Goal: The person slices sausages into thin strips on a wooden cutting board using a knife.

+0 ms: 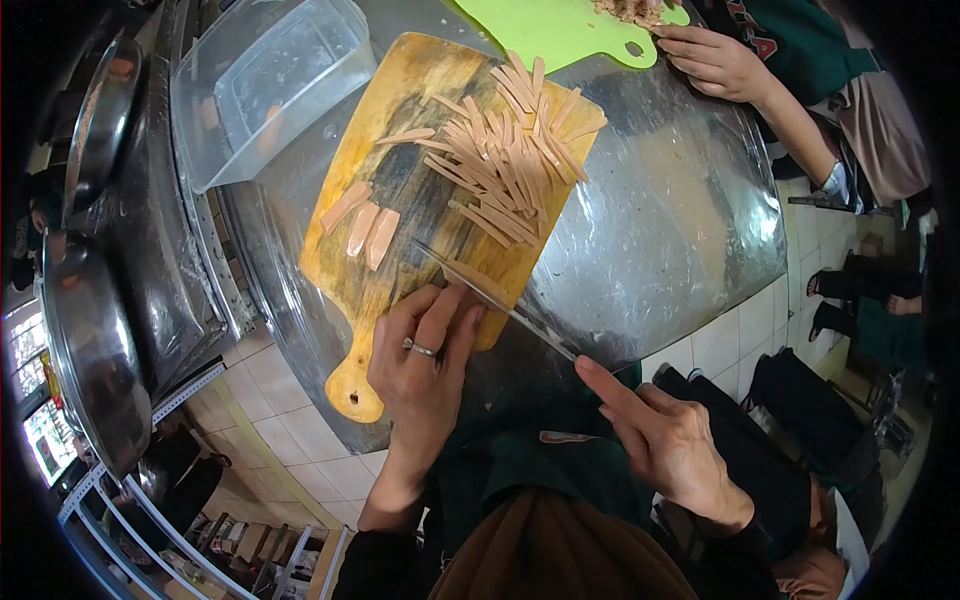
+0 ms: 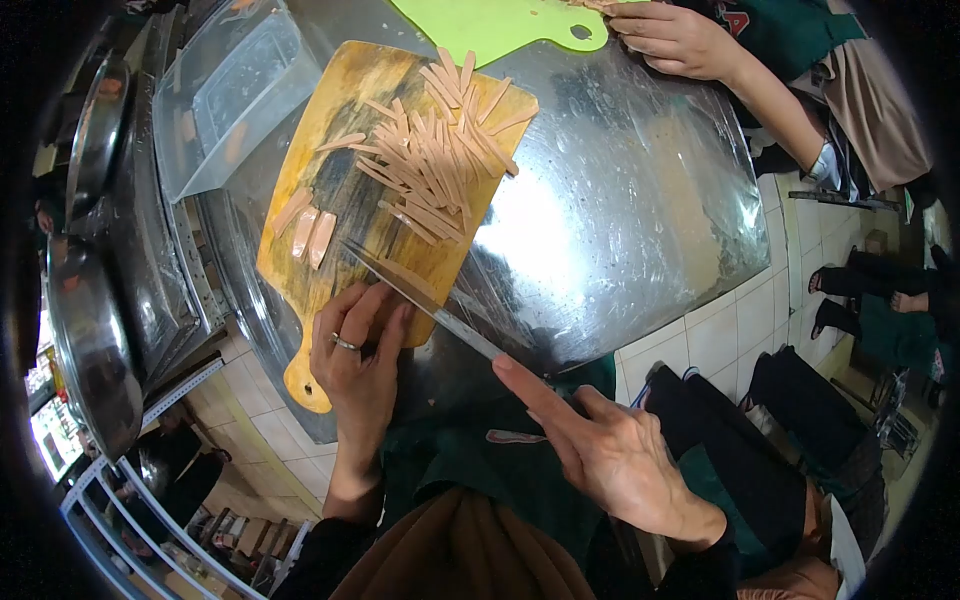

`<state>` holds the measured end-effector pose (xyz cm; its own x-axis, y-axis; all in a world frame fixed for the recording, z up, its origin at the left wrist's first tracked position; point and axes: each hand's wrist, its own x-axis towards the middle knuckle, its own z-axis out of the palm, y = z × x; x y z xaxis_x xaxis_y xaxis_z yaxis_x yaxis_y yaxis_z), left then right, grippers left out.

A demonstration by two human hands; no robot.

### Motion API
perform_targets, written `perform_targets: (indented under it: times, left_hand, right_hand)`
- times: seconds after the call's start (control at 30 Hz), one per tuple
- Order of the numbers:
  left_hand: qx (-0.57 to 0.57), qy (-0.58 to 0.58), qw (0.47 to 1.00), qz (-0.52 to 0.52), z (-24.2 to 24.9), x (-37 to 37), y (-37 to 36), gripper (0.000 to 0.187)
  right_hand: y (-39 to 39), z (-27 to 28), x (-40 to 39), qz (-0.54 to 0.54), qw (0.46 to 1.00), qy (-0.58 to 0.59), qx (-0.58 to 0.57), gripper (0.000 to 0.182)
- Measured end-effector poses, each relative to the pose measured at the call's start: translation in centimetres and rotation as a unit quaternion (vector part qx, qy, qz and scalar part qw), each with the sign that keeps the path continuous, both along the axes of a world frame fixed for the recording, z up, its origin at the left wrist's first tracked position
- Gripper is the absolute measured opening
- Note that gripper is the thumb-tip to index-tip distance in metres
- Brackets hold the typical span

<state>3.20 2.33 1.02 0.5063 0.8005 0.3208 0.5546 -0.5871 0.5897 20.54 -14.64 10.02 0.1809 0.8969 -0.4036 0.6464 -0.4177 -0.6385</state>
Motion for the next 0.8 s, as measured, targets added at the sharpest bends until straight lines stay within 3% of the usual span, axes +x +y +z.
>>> perform_targets:
  times: [0.33, 0.63, 0.8]
  left_hand:
    - [0.0, 0.019, 1.0, -0.009, 0.0, -0.1, 0.1, 0.038]
    - [0.014, 0.026, 0.999, -0.023, 0.0, -0.1, 0.3, 0.038]
    - [0.022, 0.024, 0.999, -0.016, -0.2, 0.0, 0.3, 0.038]
  right_hand:
    - [0.1, 0.5, 0.4, 0.021, 0.999, 0.006, -0.028, 0.083]
    - [2.5, -1.1, 0.6, 0.014, 0.997, 0.05, -0.06, 0.082]
    - [2.6, -1.4, 0.9, 0.021, 1.0, 0.007, -0.021, 0.08]
